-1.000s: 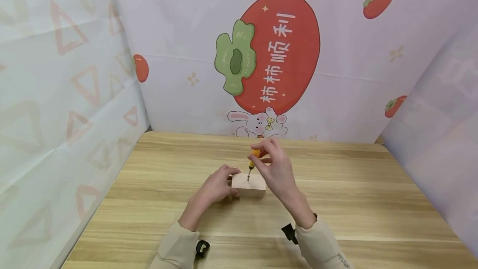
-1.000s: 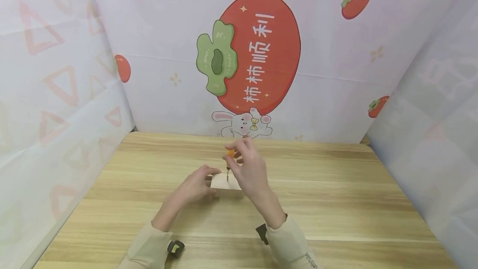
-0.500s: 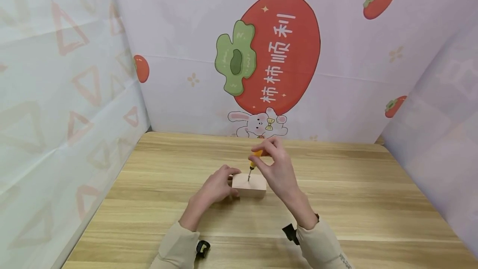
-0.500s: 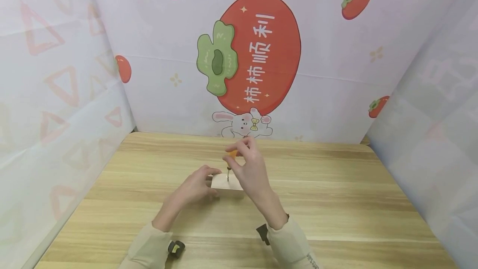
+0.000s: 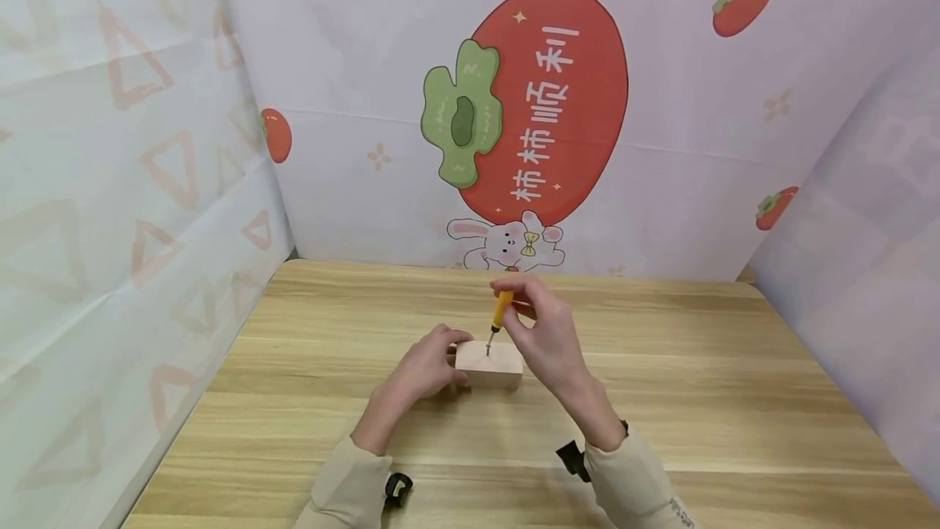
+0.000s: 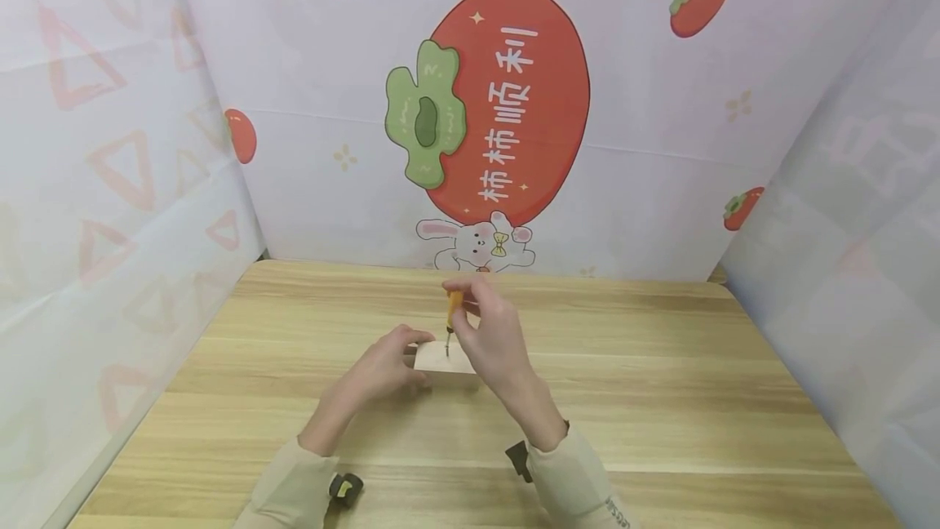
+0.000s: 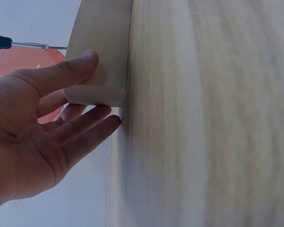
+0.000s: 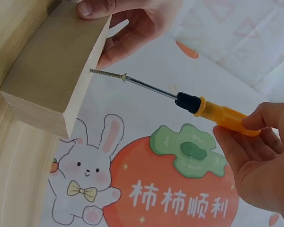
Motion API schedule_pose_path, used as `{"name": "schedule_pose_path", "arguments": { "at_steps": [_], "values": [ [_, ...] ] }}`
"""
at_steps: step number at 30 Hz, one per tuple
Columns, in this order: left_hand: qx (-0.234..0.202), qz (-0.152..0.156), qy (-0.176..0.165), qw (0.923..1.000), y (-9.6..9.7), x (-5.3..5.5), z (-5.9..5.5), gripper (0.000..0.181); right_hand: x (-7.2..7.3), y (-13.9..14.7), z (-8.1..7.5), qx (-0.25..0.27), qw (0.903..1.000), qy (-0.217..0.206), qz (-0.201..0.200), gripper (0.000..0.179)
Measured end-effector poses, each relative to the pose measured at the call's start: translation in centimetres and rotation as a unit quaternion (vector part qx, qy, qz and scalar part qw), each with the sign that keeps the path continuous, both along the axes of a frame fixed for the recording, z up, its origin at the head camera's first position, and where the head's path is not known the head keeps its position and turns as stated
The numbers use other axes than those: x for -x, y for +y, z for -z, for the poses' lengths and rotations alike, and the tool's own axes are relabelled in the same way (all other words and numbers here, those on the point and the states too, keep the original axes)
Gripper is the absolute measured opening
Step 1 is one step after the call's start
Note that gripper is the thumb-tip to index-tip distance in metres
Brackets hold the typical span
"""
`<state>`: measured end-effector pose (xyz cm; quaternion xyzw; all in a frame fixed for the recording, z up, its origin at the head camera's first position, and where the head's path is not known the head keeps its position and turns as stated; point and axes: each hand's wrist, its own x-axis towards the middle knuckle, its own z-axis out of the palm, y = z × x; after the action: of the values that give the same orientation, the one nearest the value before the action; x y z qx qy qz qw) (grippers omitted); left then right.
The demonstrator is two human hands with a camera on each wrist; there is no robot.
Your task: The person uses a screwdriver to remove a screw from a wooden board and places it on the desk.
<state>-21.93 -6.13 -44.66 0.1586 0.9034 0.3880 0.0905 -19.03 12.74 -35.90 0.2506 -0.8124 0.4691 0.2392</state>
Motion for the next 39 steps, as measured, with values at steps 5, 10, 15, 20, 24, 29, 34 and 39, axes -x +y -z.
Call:
{"name": "schedule_pose_path", "arguments": {
  "at_steps": [5,10,15,20,24,29,34,39],
  "values": [
    [0.002,0.001,0.006,1.0,0.0,0.1,0.0,0.06,0.0,0.0,0.1,0.004,0.9999,0.012,0.004,0.025],
    [0.0,0.006,0.009,0.9999,0.0,0.0,-0.1,0.06,0.1,0.0,0.0,-0.022,0.9993,0.021,0.023,0.026],
    [0.0,0.005,0.005,1.0,0.0,0.0,-0.2,0.06,0.2,-0.1,0.2,-0.026,0.9988,0.034,0.025,0.03],
    [0.001,0.003,0.008,1.0,0.0,0.1,-0.1,0.06,0.2,-0.1,0.1,-0.027,0.998,0.052,0.021,0.025],
    [0.001,0.002,0.011,0.9999,-0.1,0.1,-0.1,0.059,0.1,0.0,-0.1,-0.058,0.9971,0.037,0.033,0.026],
    [0.003,0.0,0.013,0.9999,-0.2,0.1,-0.1,0.06,-0.1,0.1,-0.4,-0.094,0.9947,0.023,0.034,0.031],
    [0.005,-0.001,0.008,1.0,-0.2,0.0,-0.2,0.06,-0.1,0.7,-0.5,-0.118,0.9924,0.019,0.027,0.037],
    [0.009,0.004,0.013,0.9999,-0.1,-0.1,-0.1,0.062,0.0,1.9,-0.3,-0.097,0.9949,0.011,0.023,0.039]
  ]
}}
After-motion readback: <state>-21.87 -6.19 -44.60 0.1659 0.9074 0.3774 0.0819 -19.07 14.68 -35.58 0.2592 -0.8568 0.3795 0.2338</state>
